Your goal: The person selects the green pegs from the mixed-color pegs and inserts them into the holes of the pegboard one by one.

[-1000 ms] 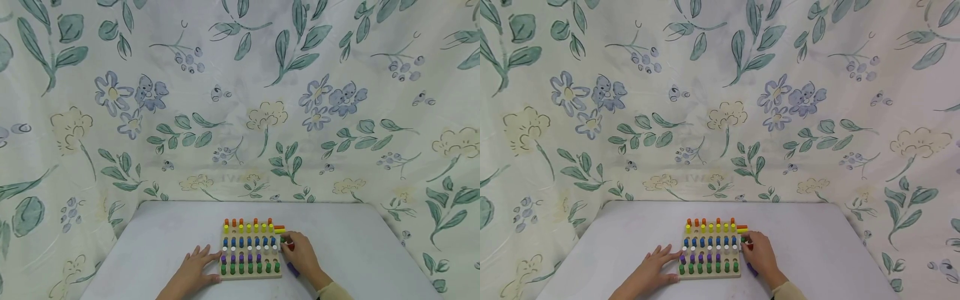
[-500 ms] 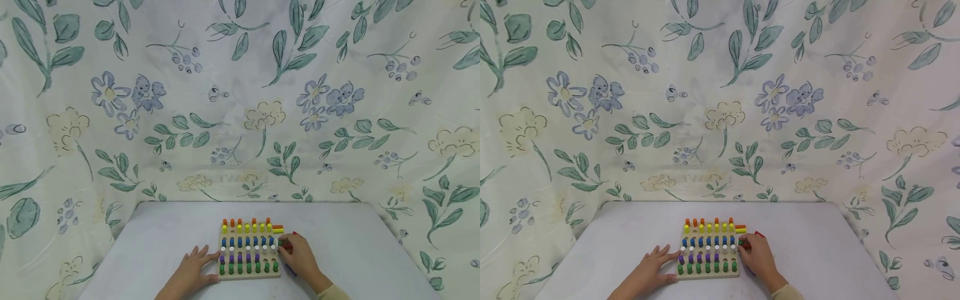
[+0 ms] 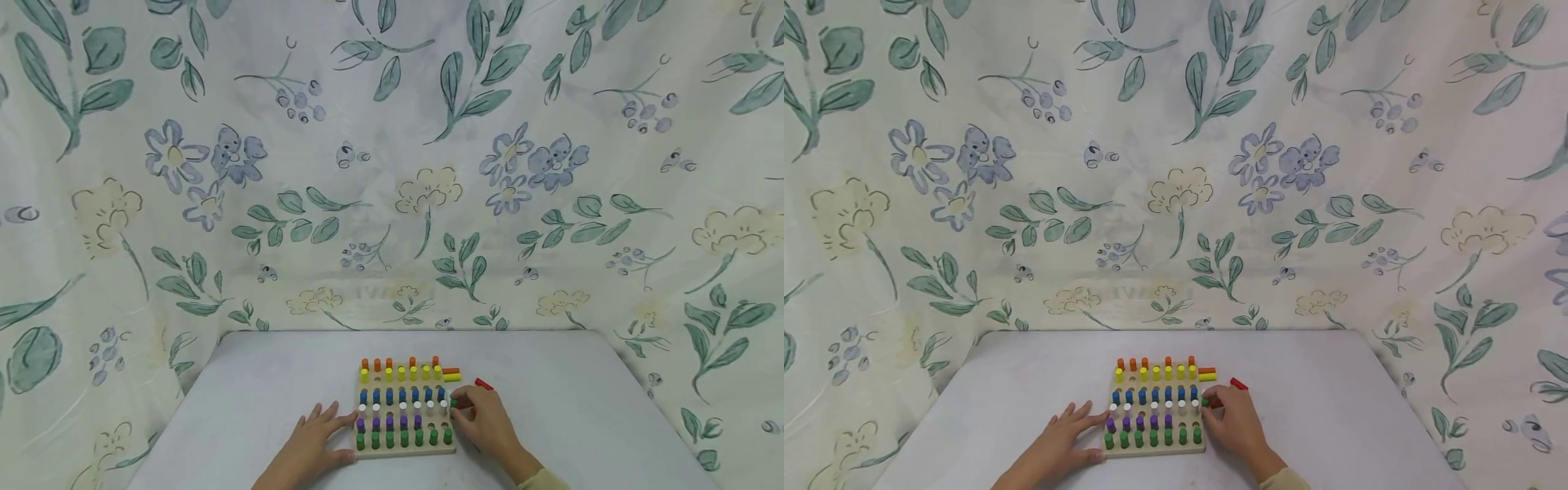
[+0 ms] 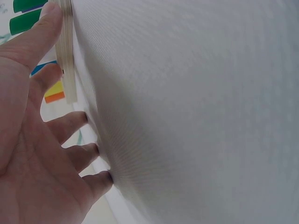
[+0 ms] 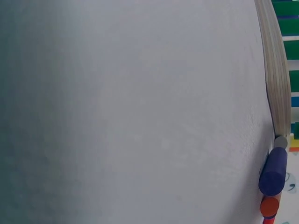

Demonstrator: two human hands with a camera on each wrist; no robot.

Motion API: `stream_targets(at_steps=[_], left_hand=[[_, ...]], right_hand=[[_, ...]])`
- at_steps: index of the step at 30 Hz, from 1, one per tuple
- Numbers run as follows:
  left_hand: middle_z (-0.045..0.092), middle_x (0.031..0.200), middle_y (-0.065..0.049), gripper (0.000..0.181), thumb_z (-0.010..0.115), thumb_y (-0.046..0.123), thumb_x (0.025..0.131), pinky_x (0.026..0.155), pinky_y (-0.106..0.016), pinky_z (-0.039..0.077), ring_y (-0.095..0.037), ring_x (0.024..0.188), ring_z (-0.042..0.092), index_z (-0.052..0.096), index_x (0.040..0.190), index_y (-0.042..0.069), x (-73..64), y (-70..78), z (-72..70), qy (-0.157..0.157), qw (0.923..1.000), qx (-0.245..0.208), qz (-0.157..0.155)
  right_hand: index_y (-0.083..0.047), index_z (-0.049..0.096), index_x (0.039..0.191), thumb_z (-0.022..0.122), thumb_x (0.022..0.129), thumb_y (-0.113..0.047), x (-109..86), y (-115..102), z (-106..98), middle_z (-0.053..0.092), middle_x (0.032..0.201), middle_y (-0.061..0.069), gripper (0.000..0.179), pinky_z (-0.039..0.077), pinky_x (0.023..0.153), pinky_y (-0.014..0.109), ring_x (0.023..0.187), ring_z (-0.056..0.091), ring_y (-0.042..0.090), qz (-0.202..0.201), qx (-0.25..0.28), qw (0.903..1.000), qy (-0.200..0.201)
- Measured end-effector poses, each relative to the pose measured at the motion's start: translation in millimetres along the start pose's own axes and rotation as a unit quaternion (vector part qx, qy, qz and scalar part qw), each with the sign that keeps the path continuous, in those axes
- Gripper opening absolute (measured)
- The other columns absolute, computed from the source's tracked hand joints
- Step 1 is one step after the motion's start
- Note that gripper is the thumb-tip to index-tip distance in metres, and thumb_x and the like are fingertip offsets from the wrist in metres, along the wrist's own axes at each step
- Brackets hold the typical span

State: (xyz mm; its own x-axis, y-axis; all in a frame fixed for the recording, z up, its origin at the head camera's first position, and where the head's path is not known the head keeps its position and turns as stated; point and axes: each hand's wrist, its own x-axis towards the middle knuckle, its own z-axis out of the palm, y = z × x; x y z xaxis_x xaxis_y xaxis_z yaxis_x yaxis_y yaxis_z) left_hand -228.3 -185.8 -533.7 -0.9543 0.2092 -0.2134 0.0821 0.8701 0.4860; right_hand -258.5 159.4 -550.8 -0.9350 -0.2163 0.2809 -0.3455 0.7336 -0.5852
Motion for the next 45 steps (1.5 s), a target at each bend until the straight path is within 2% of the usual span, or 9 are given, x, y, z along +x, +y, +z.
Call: stream_targets(at_steps=[6,16,21,28,41,45], left_hand=[[0.04,0.156,-0.027,0.077,0.082,0.054,0.077,0.115,-0.076,0.01,-0.058,0.146,0.019,0.06,0.143,0.021,0.1,-1.0,0.1,-0.001,1.0,0.004,-0.003],[0.04,0.156,-0.027,0.077,0.082,0.053,0.077,0.115,-0.076,0.011,-0.058,0.146,0.019,0.061,0.143,0.02,-0.2,-1.9,-0.1,0.001,1.0,0.001,0.002],[0.04,0.156,-0.027,0.077,0.082,0.053,0.077,0.115,-0.076,0.011,-0.058,0.146,0.019,0.061,0.143,0.02,-0.2,-2.2,0.2,0.001,1.0,0.003,0.001],[0.04,0.156,-0.026,0.077,0.082,0.054,0.077,0.115,-0.076,0.01,-0.058,0.146,0.019,0.061,0.143,0.021,-0.5,-2.3,0.3,0.001,1.0,0.003,0.002],[0.04,0.156,-0.027,0.078,0.082,0.055,0.076,0.114,-0.077,0.011,-0.058,0.146,0.02,0.061,0.143,0.02,-2.1,-1.8,0.3,0.001,1.0,0.003,0.004],[0.04,0.156,-0.027,0.077,0.082,0.054,0.077,0.114,-0.076,0.011,-0.058,0.146,0.02,0.061,0.143,0.021,-2.0,-2.3,1.1,-0.002,1.0,0.0,-0.001]], right_hand=[[-0.017,0.069,0.107,0.079,0.09,-0.02,-1.3,-2.9,-0.9,0.069,0.097,-0.012,0.019,0.057,0.078,0.026,0.088,0.062,0.004,0.003,0.011,0.9999,-0.012],[-0.022,0.068,0.108,0.078,0.092,-0.024,-4.0,-4.8,0.4,0.064,0.096,-0.015,0.019,0.053,0.076,0.023,0.089,0.057,0.003,-0.007,0.015,0.9992,-0.038],[-0.024,0.069,0.106,0.078,0.091,-0.027,-5.8,-4.8,1.1,0.064,0.094,-0.018,0.018,0.052,0.073,0.023,0.087,0.055,0.002,-0.023,0.009,0.999,-0.037],[-0.024,0.069,0.106,0.078,0.091,-0.026,-6.4,-4.6,3.3,0.064,0.093,-0.018,0.017,0.052,0.072,0.023,0.086,0.055,0.001,-0.029,0.006,0.9988,-0.038],[-0.021,0.072,0.106,0.08,0.089,-0.022,-8.4,-5.7,2.8,0.067,0.095,-0.016,0.019,0.054,0.074,0.025,0.087,0.057,0.002,-0.04,0.0,0.997,-0.066],[-0.022,0.073,0.106,0.08,0.089,-0.022,-8.4,-4.9,3.3,0.066,0.095,-0.017,0.018,0.054,0.073,0.024,0.086,0.056,0.001,-0.03,0.008,0.9963,-0.08]])
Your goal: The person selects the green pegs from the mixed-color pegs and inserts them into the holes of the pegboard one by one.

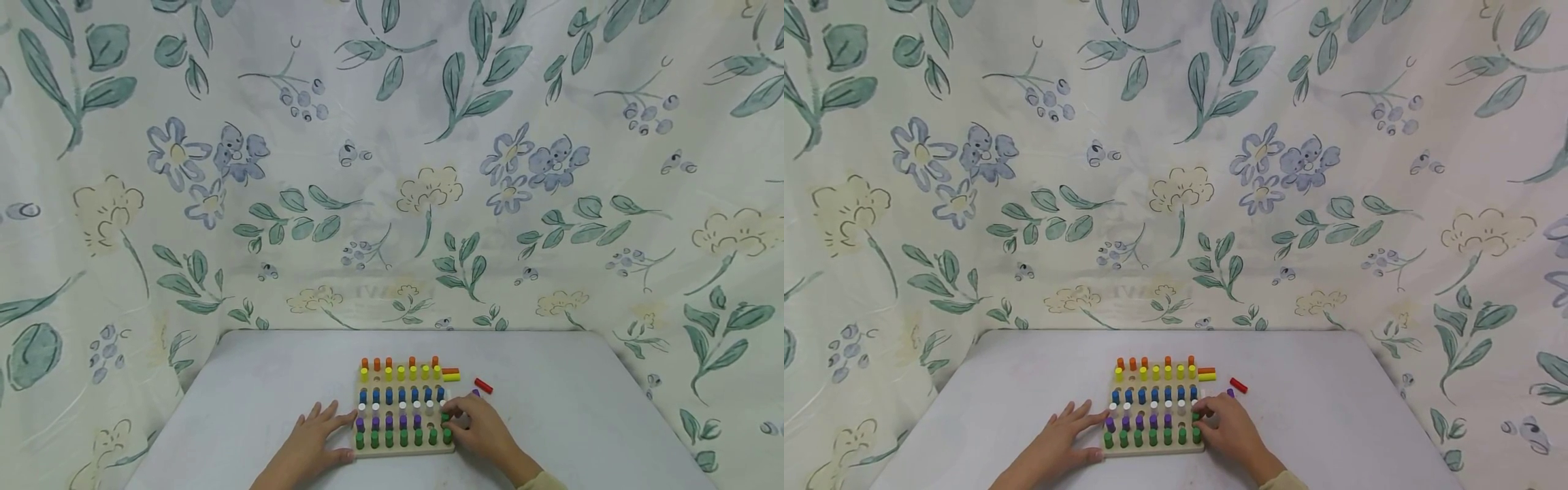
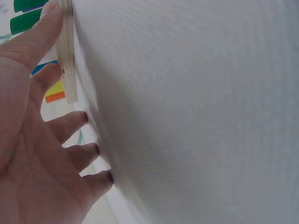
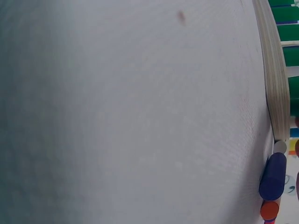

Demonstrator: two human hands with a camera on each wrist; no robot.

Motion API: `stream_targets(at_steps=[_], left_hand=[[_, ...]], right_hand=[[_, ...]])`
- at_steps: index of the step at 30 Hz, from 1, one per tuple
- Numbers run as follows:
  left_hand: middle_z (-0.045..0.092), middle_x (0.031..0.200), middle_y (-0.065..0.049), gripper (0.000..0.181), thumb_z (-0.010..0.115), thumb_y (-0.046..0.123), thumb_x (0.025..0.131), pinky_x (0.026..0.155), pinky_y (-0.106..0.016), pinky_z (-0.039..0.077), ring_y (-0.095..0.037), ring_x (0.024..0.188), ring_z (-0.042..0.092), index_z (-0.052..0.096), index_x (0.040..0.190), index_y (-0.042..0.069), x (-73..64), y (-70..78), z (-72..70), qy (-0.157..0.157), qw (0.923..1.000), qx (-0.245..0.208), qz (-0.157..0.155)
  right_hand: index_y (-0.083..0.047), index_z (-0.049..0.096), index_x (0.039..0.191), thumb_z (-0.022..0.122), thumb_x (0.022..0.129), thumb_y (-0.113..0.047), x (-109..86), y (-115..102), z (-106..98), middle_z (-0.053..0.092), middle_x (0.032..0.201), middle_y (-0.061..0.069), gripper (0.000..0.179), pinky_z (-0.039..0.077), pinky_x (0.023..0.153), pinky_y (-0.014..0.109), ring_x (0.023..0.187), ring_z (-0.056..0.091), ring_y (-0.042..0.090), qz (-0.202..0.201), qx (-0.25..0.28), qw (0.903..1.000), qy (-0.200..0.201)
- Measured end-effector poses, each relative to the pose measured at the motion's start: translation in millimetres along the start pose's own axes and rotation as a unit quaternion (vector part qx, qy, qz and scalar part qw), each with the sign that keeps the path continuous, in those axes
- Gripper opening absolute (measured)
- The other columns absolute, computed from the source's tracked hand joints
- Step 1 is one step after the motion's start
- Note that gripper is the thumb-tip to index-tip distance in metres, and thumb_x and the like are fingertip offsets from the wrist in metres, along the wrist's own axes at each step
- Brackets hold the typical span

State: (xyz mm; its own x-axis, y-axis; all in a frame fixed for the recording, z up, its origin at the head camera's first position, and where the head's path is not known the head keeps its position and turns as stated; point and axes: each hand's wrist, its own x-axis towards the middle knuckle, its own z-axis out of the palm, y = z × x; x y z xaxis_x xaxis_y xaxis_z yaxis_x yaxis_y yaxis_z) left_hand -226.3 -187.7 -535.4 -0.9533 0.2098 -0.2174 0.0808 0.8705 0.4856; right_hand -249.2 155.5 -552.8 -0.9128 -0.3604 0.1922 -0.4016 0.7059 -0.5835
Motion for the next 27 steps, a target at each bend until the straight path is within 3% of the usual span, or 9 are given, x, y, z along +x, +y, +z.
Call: stream_targets(at_steps=[5,15,27], left_hand=[[0.04,0.156,-0.026,0.077,0.082,0.055,0.077,0.114,-0.076,0.011,-0.058,0.146,0.02,0.061,0.142,0.02,0.3,1.0,1.3,-0.011,0.9999,0.0,-0.008],[0.04,0.156,-0.027,0.077,0.082,0.055,0.076,0.115,-0.076,0.01,-0.058,0.146,0.019,0.061,0.143,0.021,2.3,0.6,-1.3,-0.006,1.0,-0.001,-0.006],[0.04,0.156,-0.027,0.078,0.082,0.055,0.076,0.114,-0.077,0.01,-0.058,0.146,0.019,0.06,0.143,0.021,1.3,0.2,-0.3,0.001,1.0,0.004,-0.001]], right_hand=[[-0.022,0.073,0.107,0.079,0.09,-0.021,-0.3,1.0,0.2,0.067,0.096,-0.015,0.018,0.053,0.072,0.023,0.084,0.055,0.001,0.013,0.016,0.9996,-0.019],[-0.019,0.069,0.109,0.08,0.089,-0.019,-0.4,-0.8,-2.2,0.066,0.094,-0.014,0.023,0.053,0.069,0.023,0.082,0.056,0.001,0.005,0.013,0.9999,-0.006],[-0.018,0.065,0.108,0.08,0.088,-0.016,-3.1,1.1,-3.9,0.064,0.091,-0.015,0.026,0.05,0.065,0.021,0.078,0.054,0.002,0.034,0.028,0.999,-0.007]])
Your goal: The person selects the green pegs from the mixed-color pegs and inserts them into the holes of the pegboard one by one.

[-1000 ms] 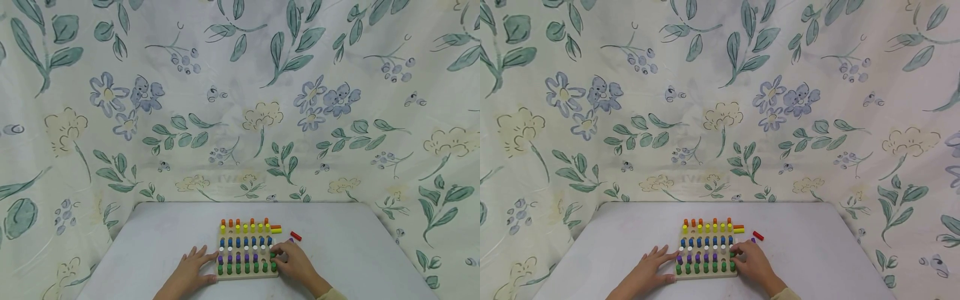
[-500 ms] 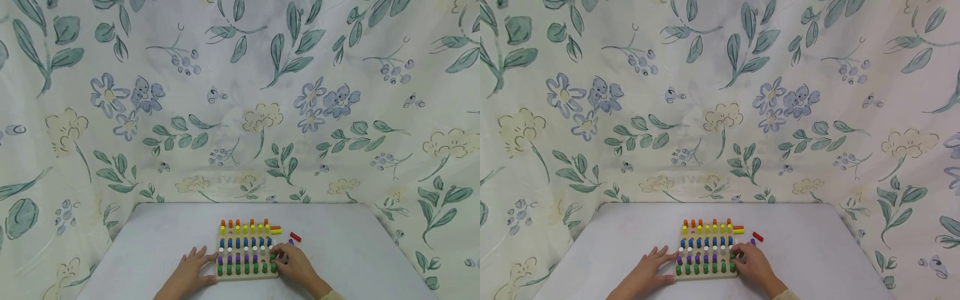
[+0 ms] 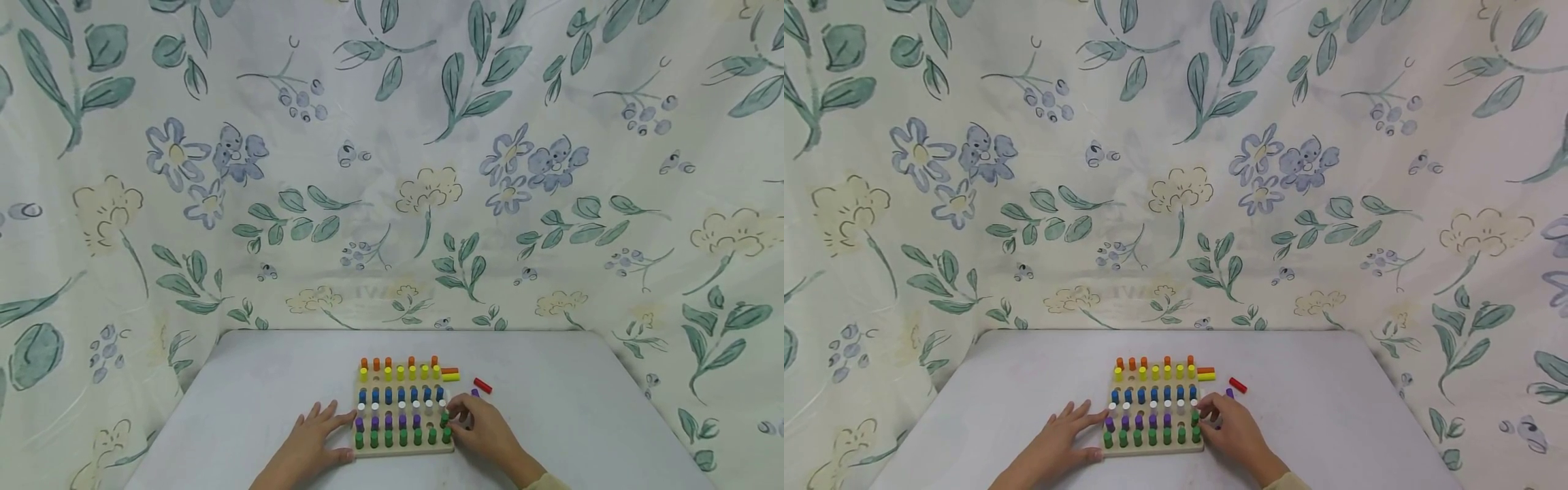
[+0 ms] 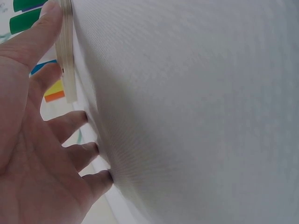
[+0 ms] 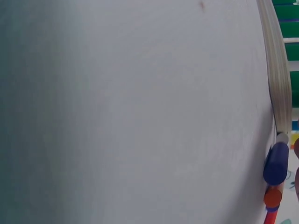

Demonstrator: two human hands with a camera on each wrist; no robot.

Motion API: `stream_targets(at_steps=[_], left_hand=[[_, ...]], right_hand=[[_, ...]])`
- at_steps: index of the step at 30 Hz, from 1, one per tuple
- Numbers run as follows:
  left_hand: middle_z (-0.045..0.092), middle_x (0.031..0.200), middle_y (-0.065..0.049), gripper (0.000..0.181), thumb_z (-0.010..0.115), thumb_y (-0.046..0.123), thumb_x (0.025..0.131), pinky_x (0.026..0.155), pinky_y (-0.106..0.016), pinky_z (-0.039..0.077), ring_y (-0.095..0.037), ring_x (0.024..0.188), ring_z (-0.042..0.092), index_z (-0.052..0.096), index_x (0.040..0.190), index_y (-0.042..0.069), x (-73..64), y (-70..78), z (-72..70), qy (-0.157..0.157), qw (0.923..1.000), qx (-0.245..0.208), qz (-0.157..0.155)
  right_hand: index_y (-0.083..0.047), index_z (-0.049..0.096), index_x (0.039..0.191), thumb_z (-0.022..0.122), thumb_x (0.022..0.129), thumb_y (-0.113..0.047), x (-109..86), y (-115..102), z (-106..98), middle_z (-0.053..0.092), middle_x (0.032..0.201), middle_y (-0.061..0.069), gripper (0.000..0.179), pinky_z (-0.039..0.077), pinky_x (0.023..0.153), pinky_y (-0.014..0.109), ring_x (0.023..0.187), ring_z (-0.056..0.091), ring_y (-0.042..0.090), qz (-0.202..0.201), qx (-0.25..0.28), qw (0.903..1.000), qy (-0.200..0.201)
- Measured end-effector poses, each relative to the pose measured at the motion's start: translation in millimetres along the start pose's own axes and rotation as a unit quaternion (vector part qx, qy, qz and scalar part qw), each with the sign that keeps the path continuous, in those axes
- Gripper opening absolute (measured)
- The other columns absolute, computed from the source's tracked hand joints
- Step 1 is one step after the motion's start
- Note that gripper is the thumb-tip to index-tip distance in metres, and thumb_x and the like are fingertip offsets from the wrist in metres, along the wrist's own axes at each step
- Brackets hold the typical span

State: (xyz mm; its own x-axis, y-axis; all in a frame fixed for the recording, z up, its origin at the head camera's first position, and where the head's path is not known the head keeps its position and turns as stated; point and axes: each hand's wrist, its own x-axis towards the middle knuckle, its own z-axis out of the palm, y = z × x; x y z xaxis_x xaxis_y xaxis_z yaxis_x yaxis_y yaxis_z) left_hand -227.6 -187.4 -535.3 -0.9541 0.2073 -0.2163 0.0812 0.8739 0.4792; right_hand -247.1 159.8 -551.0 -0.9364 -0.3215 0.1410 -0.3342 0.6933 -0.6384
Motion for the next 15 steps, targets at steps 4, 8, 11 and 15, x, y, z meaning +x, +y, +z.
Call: stream_targets(at_steps=[4,8,11,15], left_hand=[[0.04,0.156,-0.027,0.078,0.082,0.054,0.076,0.114,-0.077,0.01,-0.058,0.146,0.019,0.06,0.143,0.021,-0.1,-1.0,-0.6,0.0,1.0,-0.003,-0.001],[0.04,0.155,-0.027,0.077,0.082,0.053,0.076,0.115,-0.076,0.01,-0.058,0.146,0.019,0.061,0.143,0.021,-0.5,-0.1,-0.8,-0.008,0.9999,-0.005,-0.01],[0.041,0.155,-0.027,0.077,0.083,0.053,0.076,0.115,-0.076,0.011,-0.057,0.146,0.02,0.061,0.143,0.021,-1.4,0.7,-1.6,-0.013,0.9998,-0.003,-0.014],[0.045,0.153,-0.024,0.075,0.081,0.055,0.077,0.116,-0.074,0.016,-0.053,0.147,0.026,0.063,0.14,0.019,-4.2,-0.8,-3.8,-0.008,0.9998,0.018,-0.002]], right_hand=[[-0.019,0.065,0.106,0.08,0.089,-0.016,-0.6,0.4,-0.7,0.062,0.089,-0.014,0.023,0.05,0.063,0.02,0.075,0.053,0.002,0.01,0.0,0.9999,0.002],[-0.018,0.065,0.103,0.078,0.09,-0.014,-1.3,1.7,-0.1,0.062,0.088,-0.013,0.018,0.05,0.063,0.02,0.074,0.052,0.002,0.018,-0.01,0.9997,0.009],[-0.018,0.067,0.103,0.076,0.092,-0.015,-1.6,4.7,1.0,0.061,0.088,-0.013,0.014,0.051,0.065,0.021,0.075,0.052,0.003,0.034,-0.037,0.9984,0.026],[-0.02,0.068,0.103,0.075,0.093,-0.02,-1.9,10.8,-1.3,0.062,0.089,-0.013,0.012,0.054,0.073,0.028,0.081,0.056,0.005,0.071,-0.082,0.9923,0.059]])
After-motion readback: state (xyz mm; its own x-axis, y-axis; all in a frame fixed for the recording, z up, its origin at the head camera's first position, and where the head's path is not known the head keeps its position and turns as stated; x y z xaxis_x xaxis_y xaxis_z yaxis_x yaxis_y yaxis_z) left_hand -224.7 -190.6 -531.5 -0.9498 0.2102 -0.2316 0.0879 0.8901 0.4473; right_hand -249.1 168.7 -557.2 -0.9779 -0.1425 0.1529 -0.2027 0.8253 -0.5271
